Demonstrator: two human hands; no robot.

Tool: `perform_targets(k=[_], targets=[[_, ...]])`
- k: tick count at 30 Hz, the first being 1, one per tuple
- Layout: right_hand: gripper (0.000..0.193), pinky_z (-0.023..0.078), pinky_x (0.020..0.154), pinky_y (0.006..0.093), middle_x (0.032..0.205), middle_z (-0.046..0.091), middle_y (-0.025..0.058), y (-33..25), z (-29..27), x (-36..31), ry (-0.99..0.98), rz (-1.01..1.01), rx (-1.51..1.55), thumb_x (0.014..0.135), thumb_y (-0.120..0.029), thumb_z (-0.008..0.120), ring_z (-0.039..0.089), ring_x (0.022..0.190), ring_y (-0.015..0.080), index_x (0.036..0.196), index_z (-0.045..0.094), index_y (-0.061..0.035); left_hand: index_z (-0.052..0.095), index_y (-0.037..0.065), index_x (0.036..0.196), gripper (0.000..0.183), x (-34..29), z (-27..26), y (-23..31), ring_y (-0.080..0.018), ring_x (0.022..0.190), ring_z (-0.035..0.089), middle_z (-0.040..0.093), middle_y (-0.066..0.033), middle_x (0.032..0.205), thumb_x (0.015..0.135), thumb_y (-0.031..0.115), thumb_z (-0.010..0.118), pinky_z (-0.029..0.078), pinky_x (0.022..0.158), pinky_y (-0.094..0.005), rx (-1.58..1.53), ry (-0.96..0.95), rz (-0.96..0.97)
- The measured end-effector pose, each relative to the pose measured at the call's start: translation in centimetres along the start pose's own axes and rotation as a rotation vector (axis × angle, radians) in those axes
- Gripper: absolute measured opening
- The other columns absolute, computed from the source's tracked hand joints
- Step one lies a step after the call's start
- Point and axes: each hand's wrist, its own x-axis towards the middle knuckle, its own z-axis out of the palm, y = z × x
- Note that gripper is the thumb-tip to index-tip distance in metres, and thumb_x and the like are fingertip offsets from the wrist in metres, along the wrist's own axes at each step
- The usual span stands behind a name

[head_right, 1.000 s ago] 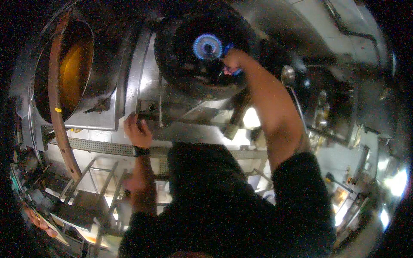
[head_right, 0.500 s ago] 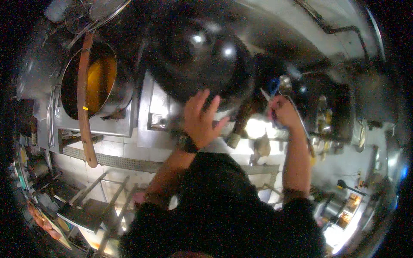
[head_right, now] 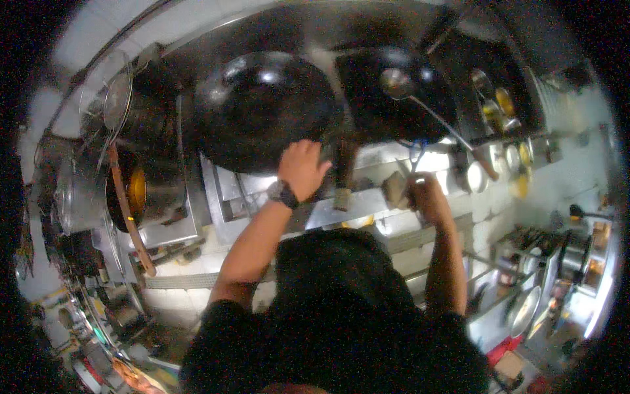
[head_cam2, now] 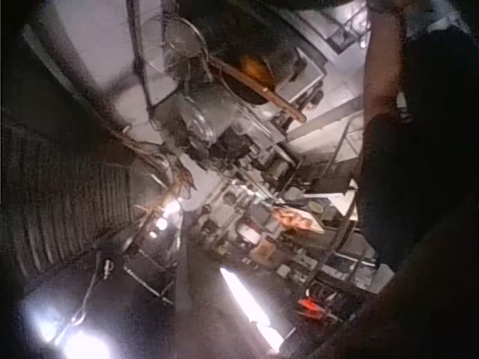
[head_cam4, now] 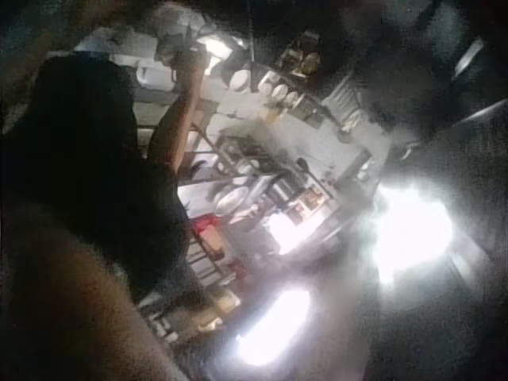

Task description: The person scrubs the interior of a wok with a brush, rinses it under running water, and then repeatedly lights and extinguishes the gas burner beneath it. The person also moves a bowl of food on the counter and uses scissors to interact with the burner flame.

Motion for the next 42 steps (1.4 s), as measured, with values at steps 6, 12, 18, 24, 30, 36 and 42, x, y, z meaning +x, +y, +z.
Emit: perform_targets(k=[6,12,18,24,30,36,42], targets=[[0.022,0.050,0.052,0.0326,0.074,0.062,0.0078,5.1,-4.3,-3.6,0.102,0.050,0.120,0.103,-0.019,0.056,0.060,0.057,0.0158,0.118,0.051,-0.0038,0.055,0.007,0.112,0.035,3.7,-1.6,3.2,-0.0452,0.089,0.069,0.071,-0.0244,0.096,0.098,0.040,0.057,0.054,0.077,-0.0552,0.060,-0.260,-0.303],[0.030,0.047,0.050,0.0310,0.075,0.063,0.0094,13.2,-9.0,-5.7,0.136,-0.001,0.233,0.103,-0.018,0.058,0.060,0.056,0.0147,0.122,0.047,0.0017,0.070,0.009,0.100,0.030,9.5,-14.8,6.1,-0.0423,0.085,0.069,0.071,-0.0218,0.089,0.089,0.037,0.069,0.056,0.076,-0.0530,0.543,-0.144,-0.153],[0.029,0.051,0.057,0.0363,0.077,0.069,0.0134,18.1,-11.7,-6.6,0.117,0.071,0.335,0.101,-0.020,0.059,0.066,0.060,0.0195,0.121,0.052,-0.0003,0.066,0.002,0.086,0.047,18.2,-22.4,12.7,-0.0391,0.077,0.068,0.069,-0.0192,0.079,0.087,0.048,0.074,0.052,0.068,-0.0468,0.637,0.056,0.144],[0.028,0.052,0.058,0.0370,0.078,0.070,0.0143,21.4,-13.4,-6.6,0.102,0.043,0.332,0.101,-0.020,0.059,0.067,0.060,0.0208,0.120,0.053,-0.0010,0.066,0.002,0.086,0.041,23.4,-17.7,25.1,-0.0404,0.079,0.067,0.068,-0.0203,0.081,0.087,0.042,0.074,0.052,0.069,-0.0480,0.545,-0.074,0.415],[0.029,0.047,0.050,0.0298,0.072,0.061,0.0088,21.1,-13.5,-7.1,0.100,-0.027,0.386,0.103,-0.016,0.058,0.059,0.058,0.0140,0.122,0.048,0.0022,0.062,0.006,0.088,0.036,26.6,-5.4,27.1,-0.0449,0.081,0.066,0.067,-0.0219,0.081,0.090,0.041,0.069,0.053,0.070,-0.0518,0.437,-0.071,0.577],[0.027,0.045,0.051,0.0289,0.071,0.058,0.0070,22.1,-11.9,-9.6,0.130,-0.048,0.457,0.103,-0.014,0.056,0.057,0.057,0.0137,0.123,0.046,0.0018,0.064,0.010,0.088,0.023,22.1,4.9,23.9,-0.0387,0.072,0.070,0.069,-0.0183,0.076,0.095,0.032,0.059,0.056,0.064,-0.0527,0.382,-0.130,0.573],[0.023,0.046,0.052,0.0276,0.071,0.057,0.0055,18.3,-10.7,-10.4,0.175,-0.073,0.464,0.104,-0.014,0.054,0.058,0.058,0.0131,0.122,0.047,-0.0005,0.066,0.013,0.089,0.009,16.7,10.1,19.7,-0.0323,0.087,0.070,0.071,-0.0125,0.087,0.088,0.019,0.060,0.054,0.079,-0.0467,0.206,-0.093,0.522]])
